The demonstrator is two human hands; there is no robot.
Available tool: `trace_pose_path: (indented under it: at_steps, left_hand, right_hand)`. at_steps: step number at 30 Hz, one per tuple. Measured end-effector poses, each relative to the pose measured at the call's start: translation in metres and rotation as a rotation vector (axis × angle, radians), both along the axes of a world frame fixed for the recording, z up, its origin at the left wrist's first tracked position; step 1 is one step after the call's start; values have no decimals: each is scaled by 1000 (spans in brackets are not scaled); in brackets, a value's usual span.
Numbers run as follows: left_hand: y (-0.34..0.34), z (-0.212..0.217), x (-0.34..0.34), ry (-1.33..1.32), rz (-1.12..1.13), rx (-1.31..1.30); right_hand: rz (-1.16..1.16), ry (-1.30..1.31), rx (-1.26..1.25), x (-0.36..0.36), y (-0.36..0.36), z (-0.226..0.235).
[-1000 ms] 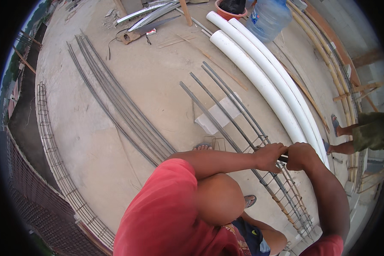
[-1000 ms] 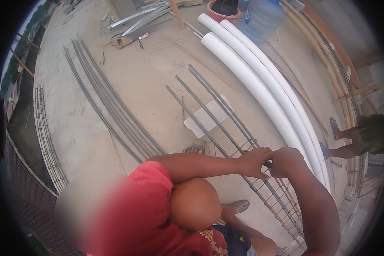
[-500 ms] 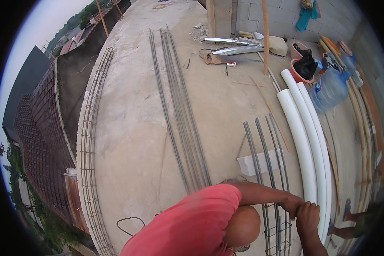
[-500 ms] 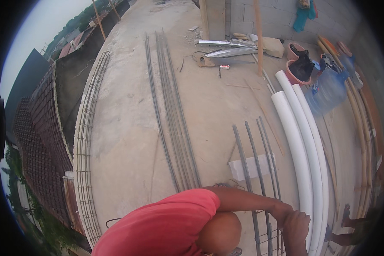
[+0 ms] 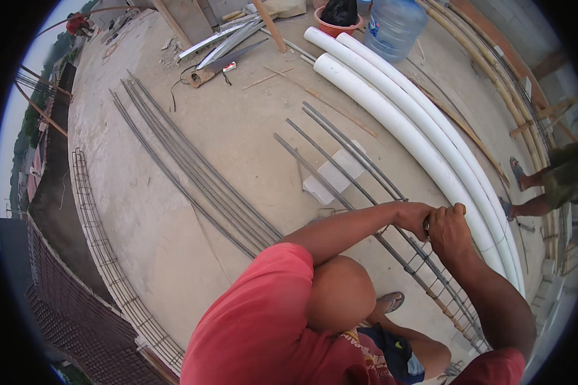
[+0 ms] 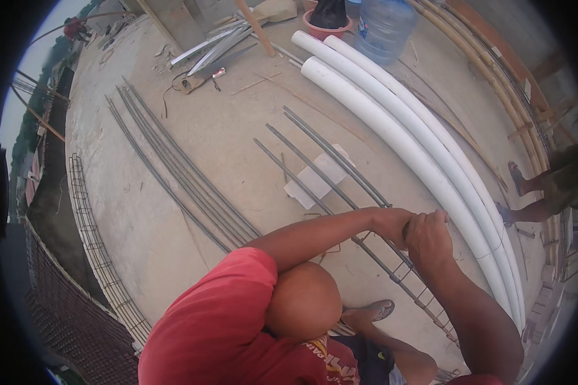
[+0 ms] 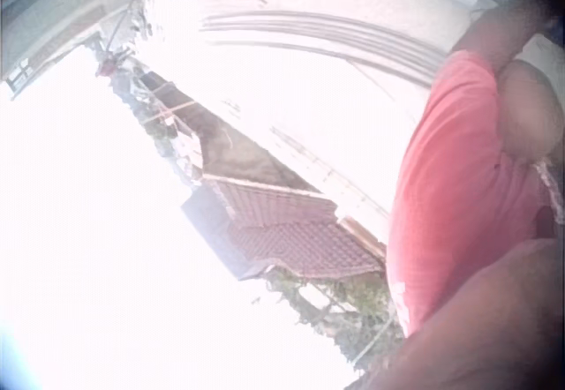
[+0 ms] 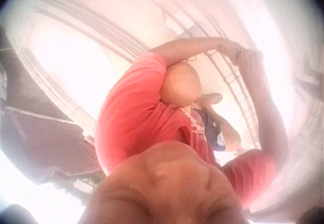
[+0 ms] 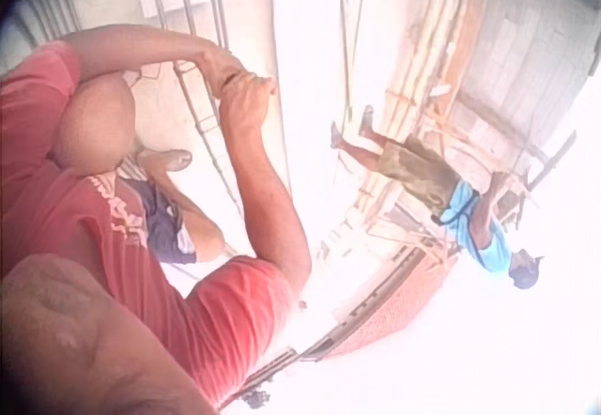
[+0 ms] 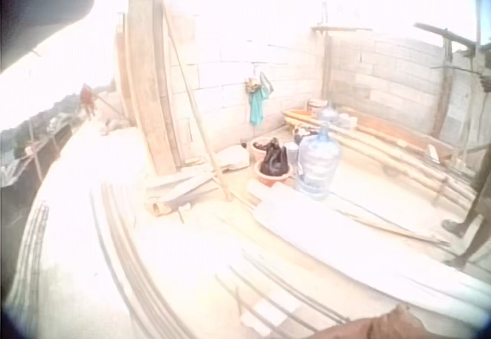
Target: The person sits on a rooftop and uses pliers to twist wire ties around intersecting rebar rods, forming a rectangular rebar cage. The person then lifts the completed cage and places it on the roof surface.
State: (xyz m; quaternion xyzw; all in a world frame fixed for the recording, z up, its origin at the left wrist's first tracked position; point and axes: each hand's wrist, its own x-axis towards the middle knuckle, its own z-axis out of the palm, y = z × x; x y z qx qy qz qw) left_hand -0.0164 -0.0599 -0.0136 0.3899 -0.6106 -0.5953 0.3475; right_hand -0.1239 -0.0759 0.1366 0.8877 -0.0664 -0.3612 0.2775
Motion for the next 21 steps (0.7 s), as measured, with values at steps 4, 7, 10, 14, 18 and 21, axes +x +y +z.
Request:
trace_pose_path:
  at_steps: [4, 7, 10, 14, 18, 21]
  left_hand:
    - [6, 13, 21, 15, 143, 147]
    - [22, 15, 53, -7, 388, 201]
    - [42, 30, 73, -58, 486, 246]
    - [70, 41, 85, -115, 562, 258]
    - [82, 57, 89, -167, 577, 202]
    - [82, 89, 83, -170, 524, 170]
  right_hand:
    - [-1379, 451, 733, -24, -73, -6]
    - [-1482, 358, 945, -67, -78, -25]
    - [-1533, 107, 1071, -113, -55, -39]
    - [-1403, 21, 1064, -147, -7, -30]
    - [-1134, -10, 1029, -221, 47, -100]
    - [-1450, 70, 1052, -224, 88, -127]
